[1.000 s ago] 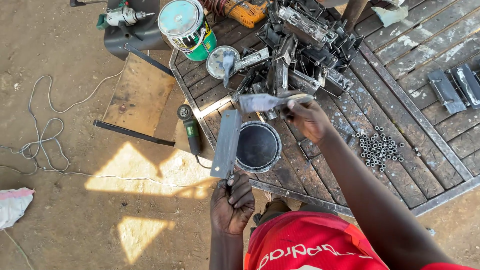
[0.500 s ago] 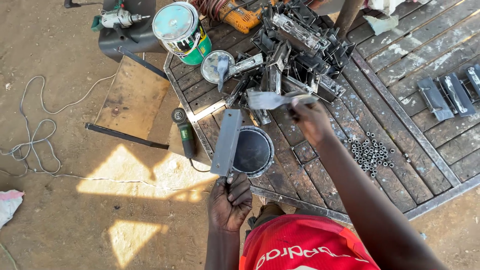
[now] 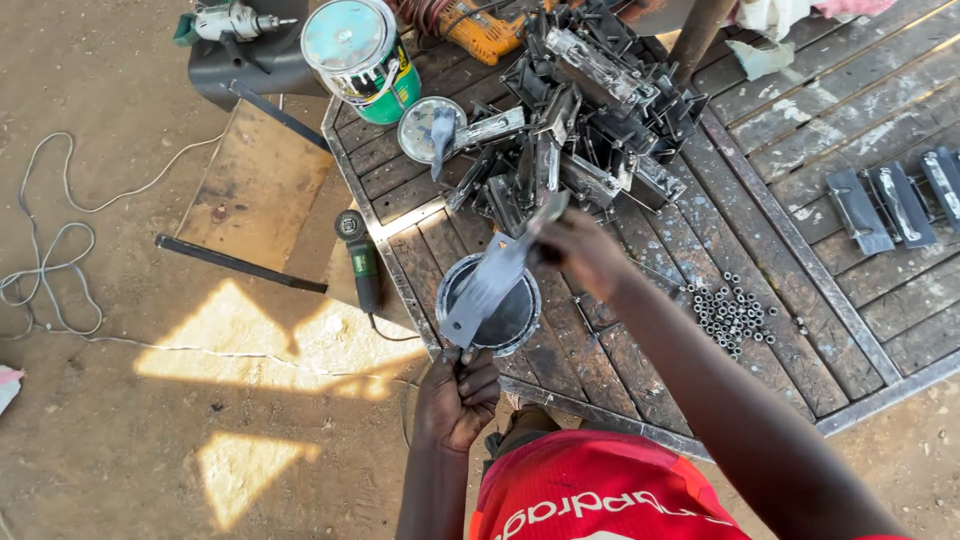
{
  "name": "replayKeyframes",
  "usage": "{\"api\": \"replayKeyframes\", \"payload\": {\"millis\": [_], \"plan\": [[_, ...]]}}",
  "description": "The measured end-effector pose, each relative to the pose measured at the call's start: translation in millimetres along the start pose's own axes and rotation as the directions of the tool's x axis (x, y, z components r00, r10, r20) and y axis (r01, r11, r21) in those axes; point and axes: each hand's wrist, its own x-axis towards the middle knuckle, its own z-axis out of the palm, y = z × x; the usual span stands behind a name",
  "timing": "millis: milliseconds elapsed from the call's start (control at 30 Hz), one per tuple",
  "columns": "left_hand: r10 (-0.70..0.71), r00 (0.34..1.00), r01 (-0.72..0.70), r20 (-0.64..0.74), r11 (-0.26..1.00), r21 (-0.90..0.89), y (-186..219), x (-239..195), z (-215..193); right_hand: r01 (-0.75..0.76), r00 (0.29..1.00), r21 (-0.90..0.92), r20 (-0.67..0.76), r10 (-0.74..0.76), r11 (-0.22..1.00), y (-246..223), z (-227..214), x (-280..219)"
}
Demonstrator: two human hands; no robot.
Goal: Dipping metal brackets into a container of black paint and using a brush for touch-ups before placing them on a table to dry.
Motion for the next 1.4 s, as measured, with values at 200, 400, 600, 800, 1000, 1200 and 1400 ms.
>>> {"api": "replayKeyframes", "payload": {"millis": [200,400,600,800,1000,1200,1400], "plan": [[0.079,0.993,-0.067,-0.082,0.988,0.138,1,-15,-3,0.195,0.937,-0.105,-0.273,-0.217,0.975,8,-70,32],[0.105,0.994,-0.104,0.043,0.994,-0.01,9,-22,4,0.285,0.865,-0.837,0.015,-0.501,0.467,19,-15,-33],[0.148,0.988,-0.148,-0.033,0.989,-0.02,24,-22,7,0.345,0.875,-0.926,0.376,-0.306,-0.151,104,-23,-19],[0.246,0.957,-0.227,-0.153,0.965,0.132,30,-25,-4,0.362,0.836,-0.893,0.438,-0.33,-0.269,148,-33,5],[0.223,0.967,-0.215,-0.124,0.973,0.08,31,-27,-15,0.324,0.879,-0.897,0.403,-0.255,-0.301,147,-36,17],[0.249,0.961,-0.245,-0.118,0.968,0.048,29,-27,-14,0.341,0.869,-0.885,0.425,-0.253,-0.317,146,-40,15],[0.225,0.971,-0.222,-0.08,0.974,0.043,25,-26,-12,0.292,0.922,-0.901,0.355,-0.156,-0.321,132,-26,5]]}}
